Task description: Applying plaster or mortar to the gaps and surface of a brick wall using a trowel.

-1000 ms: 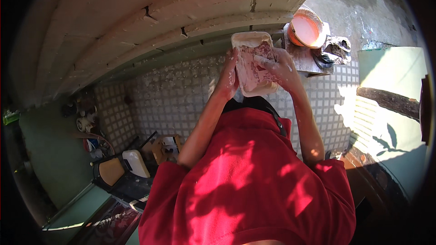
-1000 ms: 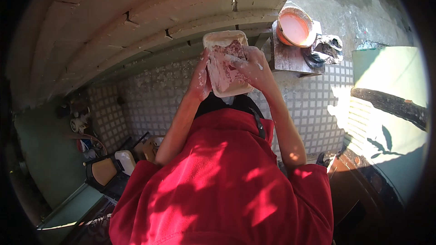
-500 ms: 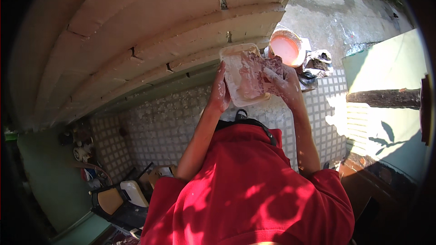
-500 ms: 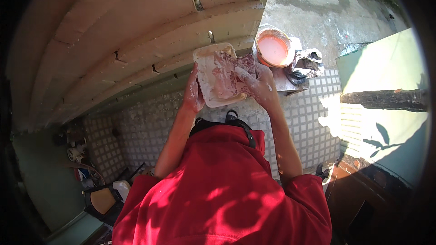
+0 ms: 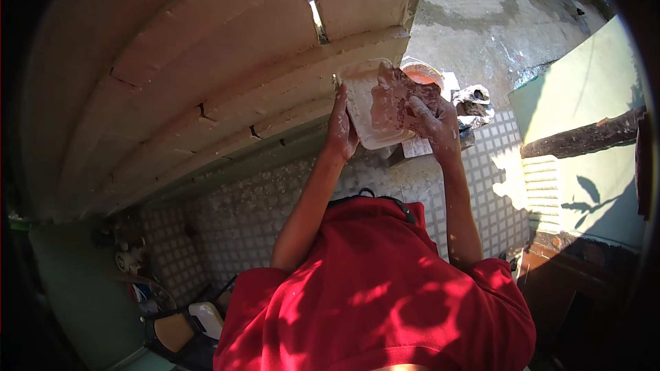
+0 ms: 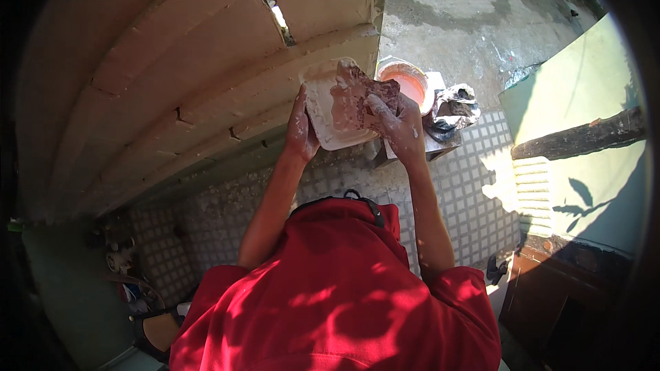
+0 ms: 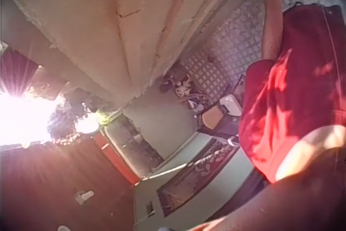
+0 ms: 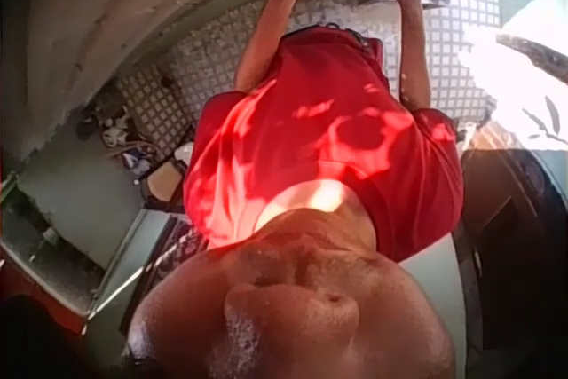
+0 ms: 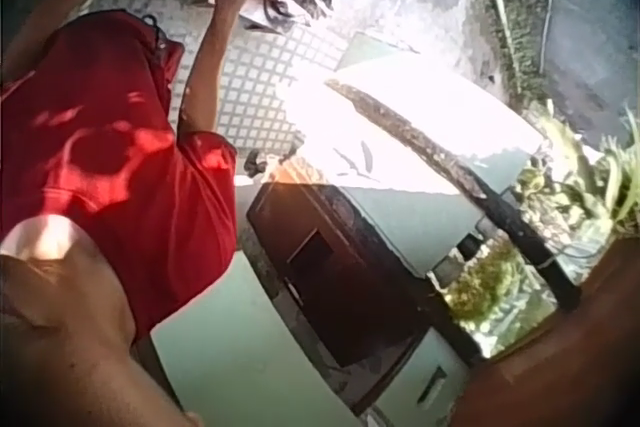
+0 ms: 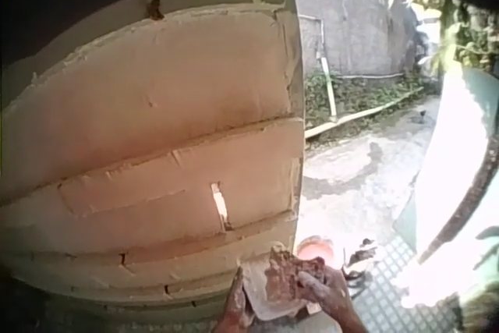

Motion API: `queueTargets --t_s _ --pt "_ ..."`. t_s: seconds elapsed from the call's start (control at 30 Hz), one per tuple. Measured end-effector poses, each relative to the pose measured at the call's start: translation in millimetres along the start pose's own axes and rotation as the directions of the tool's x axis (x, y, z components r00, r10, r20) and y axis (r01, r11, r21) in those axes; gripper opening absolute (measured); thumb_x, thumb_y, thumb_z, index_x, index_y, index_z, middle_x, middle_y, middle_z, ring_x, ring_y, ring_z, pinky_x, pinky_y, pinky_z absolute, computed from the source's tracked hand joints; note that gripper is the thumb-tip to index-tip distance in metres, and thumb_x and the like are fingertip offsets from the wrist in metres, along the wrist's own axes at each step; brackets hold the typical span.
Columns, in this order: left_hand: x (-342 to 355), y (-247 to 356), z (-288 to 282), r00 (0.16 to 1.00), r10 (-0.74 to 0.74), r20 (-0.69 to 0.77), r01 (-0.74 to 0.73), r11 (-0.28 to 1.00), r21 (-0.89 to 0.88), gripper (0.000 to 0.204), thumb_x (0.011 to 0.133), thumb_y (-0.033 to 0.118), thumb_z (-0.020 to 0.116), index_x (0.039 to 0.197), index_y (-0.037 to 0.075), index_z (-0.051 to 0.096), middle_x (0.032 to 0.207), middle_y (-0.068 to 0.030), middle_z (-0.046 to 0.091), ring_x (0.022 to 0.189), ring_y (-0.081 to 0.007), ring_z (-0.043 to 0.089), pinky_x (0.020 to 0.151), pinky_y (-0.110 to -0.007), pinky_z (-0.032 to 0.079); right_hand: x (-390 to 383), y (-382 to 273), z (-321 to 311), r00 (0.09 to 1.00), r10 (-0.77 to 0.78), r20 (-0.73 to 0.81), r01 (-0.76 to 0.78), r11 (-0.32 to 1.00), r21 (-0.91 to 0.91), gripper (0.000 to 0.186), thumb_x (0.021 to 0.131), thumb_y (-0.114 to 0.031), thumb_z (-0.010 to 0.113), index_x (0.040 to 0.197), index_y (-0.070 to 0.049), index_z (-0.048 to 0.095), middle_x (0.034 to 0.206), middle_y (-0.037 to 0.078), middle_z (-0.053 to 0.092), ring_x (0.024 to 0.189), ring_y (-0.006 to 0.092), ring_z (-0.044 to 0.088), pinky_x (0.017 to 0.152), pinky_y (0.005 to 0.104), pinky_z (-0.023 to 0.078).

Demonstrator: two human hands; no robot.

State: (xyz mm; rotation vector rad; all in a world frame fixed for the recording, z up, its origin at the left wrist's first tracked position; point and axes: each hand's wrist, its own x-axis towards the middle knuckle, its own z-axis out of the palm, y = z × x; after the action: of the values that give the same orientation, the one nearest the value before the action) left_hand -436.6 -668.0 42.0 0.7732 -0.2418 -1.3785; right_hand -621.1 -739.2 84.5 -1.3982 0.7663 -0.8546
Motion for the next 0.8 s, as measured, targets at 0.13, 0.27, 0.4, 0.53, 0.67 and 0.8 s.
queueTargets --t_s 0.13,0.27,0.4,0.53,0.67,0.8 --pt "3.7 2.4 4.1 1.000 0.022 0.006 -0.022 0.999 0.024 0.065 0.096 0.057 0.046 0.141 0.010 0.040 0.135 -0.0075 0.053 0.121 -0.0216 0.054 0.103 -0.039 0.044 2.5 3.7 -0.8 0.997 0.060 -0.041 -0.050 0.975 0.216 0.026 0.094 -0.016 0.062 0.112 0.003 0.062 0.097 0.005 0.067 0.082 0.0117 0.063 0.075 0.0279 0.053" --pt "9.6 1.4 6.1 0.999 0.046 -0.011 -0.046 0.999 -0.013 0.064 0.096 0.056 0.046 0.140 0.010 0.041 0.133 -0.0076 0.054 0.119 -0.0222 0.056 0.102 -0.039 0.046 5.2 4.4 -8.6 0.993 0.119 -0.010 -0.110 0.942 0.316 0.028 0.094 -0.017 0.063 0.112 0.003 0.061 0.100 0.005 0.067 0.081 0.0120 0.064 0.074 0.0281 0.053" --pt "15.8 1.1 12.7 0.998 0.060 -0.008 -0.060 0.997 -0.048 0.062 0.096 0.055 0.046 0.138 0.010 0.043 0.131 -0.0069 0.056 0.117 -0.0216 0.057 0.101 -0.039 0.047 27.9 5.1 -14.3 0.997 -0.019 -0.077 0.040 0.961 0.274 0.024 0.092 -0.016 0.064 0.109 0.002 0.063 0.097 0.005 0.067 0.080 0.0102 0.063 0.071 0.0264 0.052" --pt "28.9 -1.9 18.5 0.996 0.086 -0.030 -0.088 0.994 -0.063 0.059 0.097 0.054 0.046 0.136 0.011 0.045 0.130 -0.0062 0.056 0.116 -0.0211 0.057 0.101 -0.039 0.047 69.9 -6.8 -20.1 0.979 -0.140 -0.148 0.169 0.963 0.209 0.026 0.092 -0.015 0.064 0.111 0.002 0.064 0.095 0.006 0.068 0.081 0.0096 0.063 0.070 0.0241 0.051" --pt "33.8 -6.1 20.8 0.990 0.131 -0.057 -0.134 0.990 -0.048 0.057 0.097 0.053 0.045 0.136 0.011 0.046 0.130 -0.0060 0.057 0.116 -0.0208 0.057 0.101 -0.038 0.046 119.6 -8.8 -18.5 0.915 -0.313 -0.256 0.361 0.917 0.168 0.028 0.090 -0.015 0.065 0.110 0.004 0.066 0.093 0.006 0.070 0.081 0.0112 0.064 0.072 0.0256 0.051" --pt "24.1 -8.4 9.0 0.987 0.120 -0.107 -0.127 0.991 -0.052 0.056 0.098 0.052 0.045 0.137 0.011 0.044 0.129 -0.0052 0.057 0.115 -0.0197 0.057 0.101 -0.037 0.046 135.1 -21.3 -0.8 0.787 -0.491 -0.373 0.416 0.870 -0.266 0.026 0.088 -0.008 0.062 0.112 0.002 0.067 0.090 0.013 0.072 0.080 0.0179 0.068 0.075 0.0313 0.052"
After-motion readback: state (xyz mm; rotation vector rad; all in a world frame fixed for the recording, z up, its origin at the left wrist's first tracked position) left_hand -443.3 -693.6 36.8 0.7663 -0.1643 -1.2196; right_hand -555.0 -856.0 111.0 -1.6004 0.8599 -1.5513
